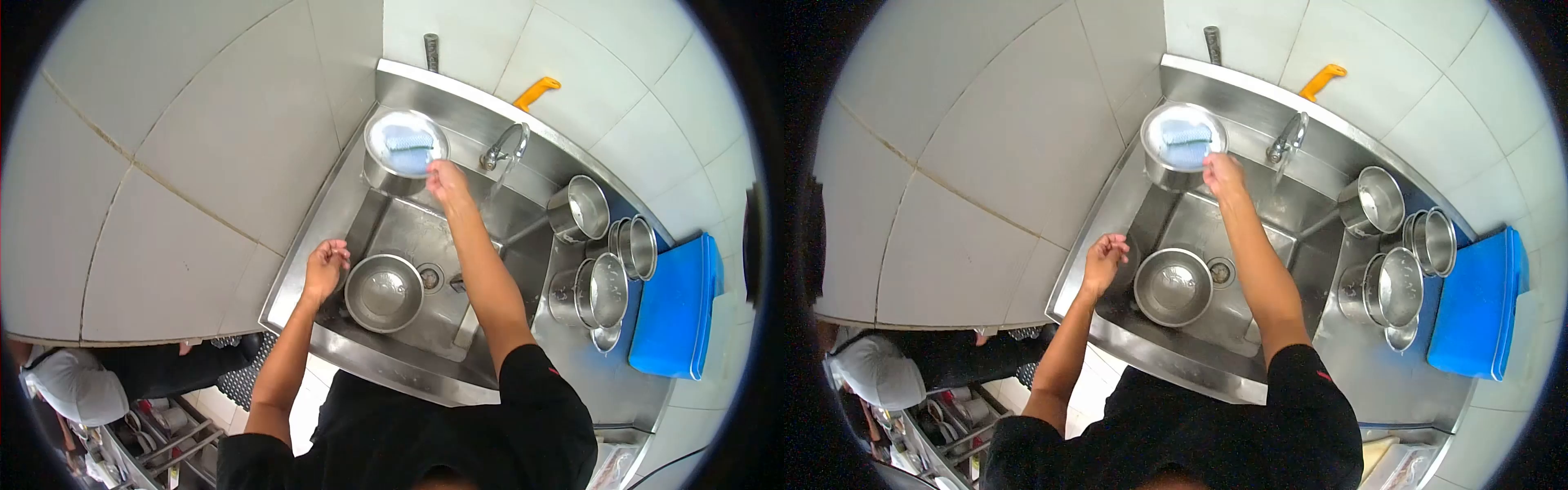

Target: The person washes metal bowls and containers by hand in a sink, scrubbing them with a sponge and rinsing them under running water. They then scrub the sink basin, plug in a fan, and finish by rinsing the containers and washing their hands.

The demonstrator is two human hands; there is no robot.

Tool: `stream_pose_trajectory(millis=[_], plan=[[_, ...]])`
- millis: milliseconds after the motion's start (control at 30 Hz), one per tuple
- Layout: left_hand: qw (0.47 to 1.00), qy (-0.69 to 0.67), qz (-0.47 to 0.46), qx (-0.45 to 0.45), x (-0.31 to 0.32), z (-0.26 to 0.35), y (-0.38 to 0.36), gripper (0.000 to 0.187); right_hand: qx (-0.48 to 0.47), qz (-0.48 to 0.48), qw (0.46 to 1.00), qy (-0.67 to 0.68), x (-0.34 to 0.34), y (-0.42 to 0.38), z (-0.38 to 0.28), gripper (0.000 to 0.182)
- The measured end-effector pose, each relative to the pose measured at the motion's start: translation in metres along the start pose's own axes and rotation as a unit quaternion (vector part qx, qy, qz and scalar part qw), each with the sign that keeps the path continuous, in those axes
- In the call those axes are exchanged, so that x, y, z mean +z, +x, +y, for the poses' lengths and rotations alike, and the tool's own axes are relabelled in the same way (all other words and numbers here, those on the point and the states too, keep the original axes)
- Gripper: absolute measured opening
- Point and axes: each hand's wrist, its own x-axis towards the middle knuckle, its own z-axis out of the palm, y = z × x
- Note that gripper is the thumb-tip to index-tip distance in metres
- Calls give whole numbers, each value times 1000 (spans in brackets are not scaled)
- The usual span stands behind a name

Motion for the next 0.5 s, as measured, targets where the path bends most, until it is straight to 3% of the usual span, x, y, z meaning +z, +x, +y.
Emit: stream_pose_trajectory(millis=[233,367,433,500], plan=[[999,22,-40,-11,-30,-10,-16,25,-21,113,992,58,68,89,15,17],[998,-3,-47,-52,-32,-16,-10,27,37,-78,991,99,41,108,15,22],[997,22,-67,-24,-22,-8,-4,28,133,-219,967,-14,12,76,-15,28],[994,-1,-107,-33,-5,-1,5,26,195,-266,916,-229,-26,60,-25,31]])
